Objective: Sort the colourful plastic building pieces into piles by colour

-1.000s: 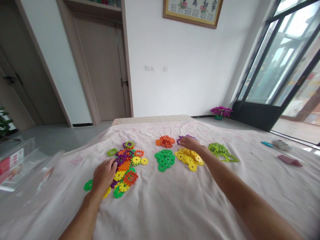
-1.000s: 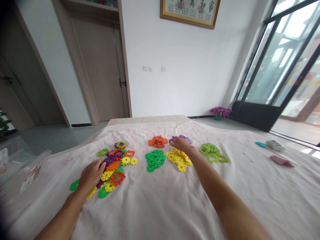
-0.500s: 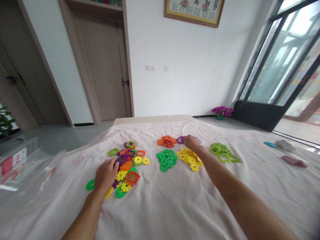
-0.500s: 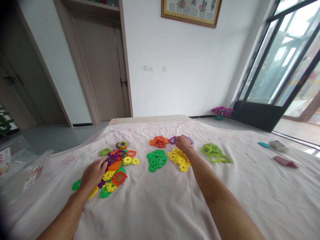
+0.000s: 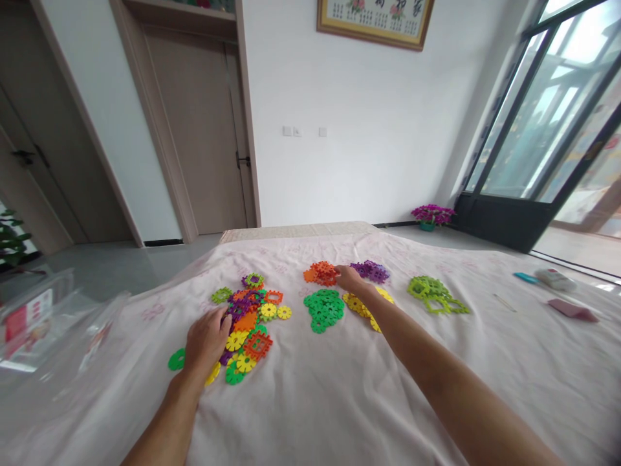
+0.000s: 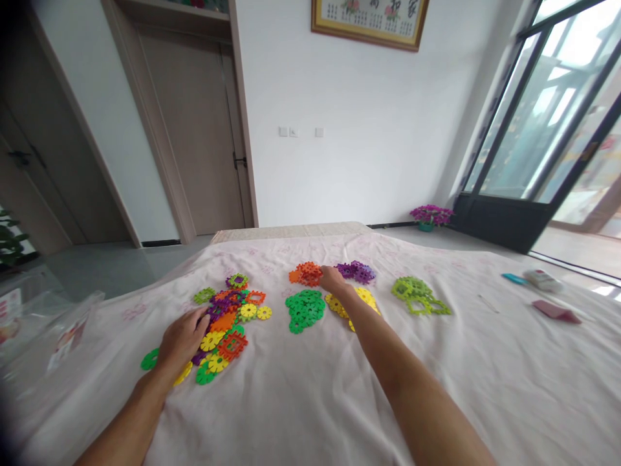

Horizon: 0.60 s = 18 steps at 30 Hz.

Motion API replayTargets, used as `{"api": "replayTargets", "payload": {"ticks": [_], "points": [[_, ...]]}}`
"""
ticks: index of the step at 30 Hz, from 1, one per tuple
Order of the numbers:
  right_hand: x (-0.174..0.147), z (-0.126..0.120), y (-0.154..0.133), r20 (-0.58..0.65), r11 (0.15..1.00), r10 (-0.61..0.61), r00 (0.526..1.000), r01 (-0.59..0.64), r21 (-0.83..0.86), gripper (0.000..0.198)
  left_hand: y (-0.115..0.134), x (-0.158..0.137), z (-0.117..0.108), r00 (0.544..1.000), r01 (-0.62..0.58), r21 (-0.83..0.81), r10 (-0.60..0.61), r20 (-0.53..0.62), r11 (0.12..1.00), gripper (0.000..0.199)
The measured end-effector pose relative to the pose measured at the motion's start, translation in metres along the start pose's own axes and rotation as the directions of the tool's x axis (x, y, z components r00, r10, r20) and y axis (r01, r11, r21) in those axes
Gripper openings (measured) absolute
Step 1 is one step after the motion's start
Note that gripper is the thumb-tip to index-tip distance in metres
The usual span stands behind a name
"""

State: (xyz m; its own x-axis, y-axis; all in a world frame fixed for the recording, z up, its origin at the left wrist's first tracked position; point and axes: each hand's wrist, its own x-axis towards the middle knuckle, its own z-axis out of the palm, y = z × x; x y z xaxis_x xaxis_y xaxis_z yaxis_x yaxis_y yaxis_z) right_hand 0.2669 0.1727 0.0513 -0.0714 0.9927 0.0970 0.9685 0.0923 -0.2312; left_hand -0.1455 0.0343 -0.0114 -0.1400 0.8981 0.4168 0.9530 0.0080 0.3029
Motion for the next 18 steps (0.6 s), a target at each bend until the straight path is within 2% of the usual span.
{"api": "replayTargets", "payload": {"ticks": [8,12,15,18], "points": [[-0.008,-0.005,0.019,-0.036,0.995,0.101,0.994,-0.101,0.008,0.051,0.002,0.000,-0.001,1.000,0.007,0.021,-0.007,0.019,1.000,0.043],[-0.020,-0.009,0.005,-0.113,0.995,0.096,0.989,-0.095,0.014,0.056,0.002,0.000,-0.002,1.000,-0.006,0.031,0.005,0.026,1.000,0.043],[-0.035,-0.010,-0.022,-0.179,0.999,0.014,0.984,-0.007,0.041,0.050,0.003,0.000,-0.005,1.000,-0.016,0.023,0.015,0.021,1.000,0.042],[-0.062,-0.003,-0.058,-0.196,0.972,-0.183,0.963,0.207,0.109,0.039,0.006,-0.001,-0.008,1.000,-0.009,0.016,0.009,0.022,1.000,0.042]]}}
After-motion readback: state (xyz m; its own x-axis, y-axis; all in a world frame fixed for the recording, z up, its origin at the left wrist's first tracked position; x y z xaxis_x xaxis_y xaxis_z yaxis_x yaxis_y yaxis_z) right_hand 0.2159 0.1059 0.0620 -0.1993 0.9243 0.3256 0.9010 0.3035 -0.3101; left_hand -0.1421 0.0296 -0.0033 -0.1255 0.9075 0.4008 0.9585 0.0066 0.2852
